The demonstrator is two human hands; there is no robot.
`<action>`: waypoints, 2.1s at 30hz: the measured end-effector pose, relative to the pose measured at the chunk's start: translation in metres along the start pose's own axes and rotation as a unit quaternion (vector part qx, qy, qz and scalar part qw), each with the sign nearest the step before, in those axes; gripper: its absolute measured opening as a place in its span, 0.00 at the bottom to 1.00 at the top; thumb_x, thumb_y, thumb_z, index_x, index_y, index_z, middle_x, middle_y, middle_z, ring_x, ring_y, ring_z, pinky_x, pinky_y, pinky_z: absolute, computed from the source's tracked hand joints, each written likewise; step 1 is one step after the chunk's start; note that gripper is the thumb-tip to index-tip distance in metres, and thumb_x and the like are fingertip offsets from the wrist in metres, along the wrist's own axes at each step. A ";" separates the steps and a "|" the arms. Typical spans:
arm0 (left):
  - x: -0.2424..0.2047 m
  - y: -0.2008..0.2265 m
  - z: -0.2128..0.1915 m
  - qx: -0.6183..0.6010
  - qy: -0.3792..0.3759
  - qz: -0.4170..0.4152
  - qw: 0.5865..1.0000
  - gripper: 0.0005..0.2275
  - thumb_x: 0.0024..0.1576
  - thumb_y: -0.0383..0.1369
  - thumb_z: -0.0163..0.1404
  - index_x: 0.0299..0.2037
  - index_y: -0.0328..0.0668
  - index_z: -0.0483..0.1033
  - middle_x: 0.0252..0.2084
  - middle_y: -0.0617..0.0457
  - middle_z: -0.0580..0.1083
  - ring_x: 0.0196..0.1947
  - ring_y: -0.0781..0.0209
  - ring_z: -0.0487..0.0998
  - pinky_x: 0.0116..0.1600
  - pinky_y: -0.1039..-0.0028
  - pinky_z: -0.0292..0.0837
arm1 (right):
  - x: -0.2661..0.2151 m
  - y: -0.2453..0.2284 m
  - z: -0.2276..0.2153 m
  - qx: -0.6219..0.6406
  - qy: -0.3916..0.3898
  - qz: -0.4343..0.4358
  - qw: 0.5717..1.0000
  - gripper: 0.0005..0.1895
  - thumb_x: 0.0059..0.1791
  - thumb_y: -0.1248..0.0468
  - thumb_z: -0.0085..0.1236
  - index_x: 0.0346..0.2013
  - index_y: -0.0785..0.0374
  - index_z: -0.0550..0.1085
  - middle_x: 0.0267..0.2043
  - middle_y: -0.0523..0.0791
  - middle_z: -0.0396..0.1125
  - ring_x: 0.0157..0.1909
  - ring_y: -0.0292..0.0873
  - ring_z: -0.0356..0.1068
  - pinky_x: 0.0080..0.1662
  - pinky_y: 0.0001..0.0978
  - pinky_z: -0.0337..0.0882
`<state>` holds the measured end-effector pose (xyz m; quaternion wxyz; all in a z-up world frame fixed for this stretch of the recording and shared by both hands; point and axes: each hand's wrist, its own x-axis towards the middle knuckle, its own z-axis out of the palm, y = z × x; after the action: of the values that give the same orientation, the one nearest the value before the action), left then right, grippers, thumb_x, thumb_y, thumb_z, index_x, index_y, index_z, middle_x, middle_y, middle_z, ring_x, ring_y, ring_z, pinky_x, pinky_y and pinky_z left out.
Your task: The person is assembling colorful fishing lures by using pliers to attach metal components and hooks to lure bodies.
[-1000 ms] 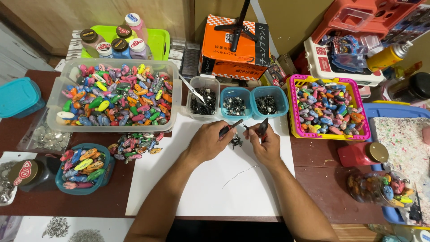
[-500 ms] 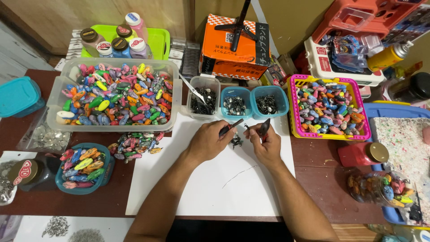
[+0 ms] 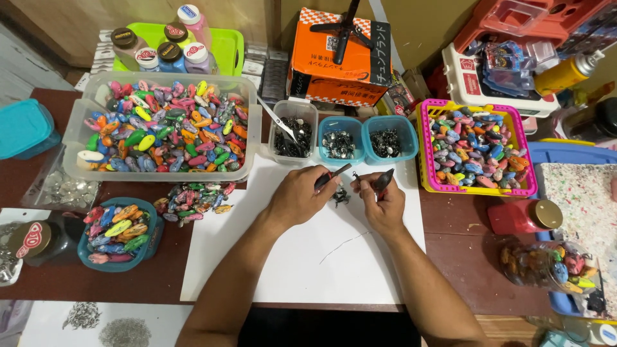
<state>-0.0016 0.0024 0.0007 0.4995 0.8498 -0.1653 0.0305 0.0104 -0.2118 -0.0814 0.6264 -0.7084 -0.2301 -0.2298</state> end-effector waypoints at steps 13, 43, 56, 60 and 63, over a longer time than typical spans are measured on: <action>0.001 0.002 0.000 -0.012 -0.022 0.011 1.000 0.14 0.61 0.40 0.49 0.33 0.36 0.77 0.23 0.45 0.74 0.26 0.52 0.80 0.28 0.67 0.75 | 0.004 -0.015 0.004 0.028 0.004 -0.029 0.999 0.04 0.55 0.74 0.51 0.35 0.72 0.69 0.45 0.60 0.74 0.30 0.44 0.73 0.32 0.30 0.75; -0.001 -0.003 0.003 0.052 -0.028 0.040 0.997 0.14 0.62 0.40 0.48 0.34 0.35 0.78 0.23 0.45 0.74 0.24 0.51 0.80 0.26 0.68 0.75 | 0.004 -0.018 0.008 -0.002 0.007 -0.056 0.998 0.03 0.53 0.76 0.54 0.35 0.75 0.70 0.44 0.60 0.73 0.30 0.46 0.76 0.32 0.32 0.77; 0.001 -0.010 0.004 0.119 -0.008 0.063 0.991 0.15 0.61 0.42 0.50 0.35 0.36 0.78 0.22 0.43 0.74 0.23 0.48 0.80 0.24 0.68 0.76 | 0.002 -0.018 0.010 0.006 0.000 -0.035 0.999 0.02 0.53 0.76 0.54 0.36 0.74 0.71 0.44 0.60 0.74 0.32 0.46 0.77 0.33 0.32 0.77; 0.000 -0.015 0.005 0.138 0.024 0.062 0.988 0.14 0.58 0.42 0.52 0.33 0.38 0.78 0.21 0.43 0.74 0.23 0.45 0.81 0.25 0.62 0.77 | 0.004 -0.024 0.011 0.002 -0.006 0.014 1.000 0.02 0.54 0.74 0.54 0.38 0.74 0.72 0.44 0.58 0.74 0.31 0.43 0.75 0.32 0.31 0.76; 0.000 -0.015 -0.001 0.150 0.039 0.055 0.986 0.14 0.58 0.43 0.52 0.33 0.38 0.78 0.21 0.43 0.74 0.23 0.43 0.80 0.26 0.59 0.77 | 0.006 -0.027 0.013 -0.002 -0.017 0.049 0.999 0.02 0.54 0.73 0.55 0.41 0.71 0.73 0.43 0.55 0.75 0.29 0.40 0.73 0.30 0.28 0.74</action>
<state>0.0036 0.0100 -0.0114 0.3700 0.9028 -0.1863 0.1154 -0.0007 -0.1959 -0.0576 0.6318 -0.7236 -0.2055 -0.1873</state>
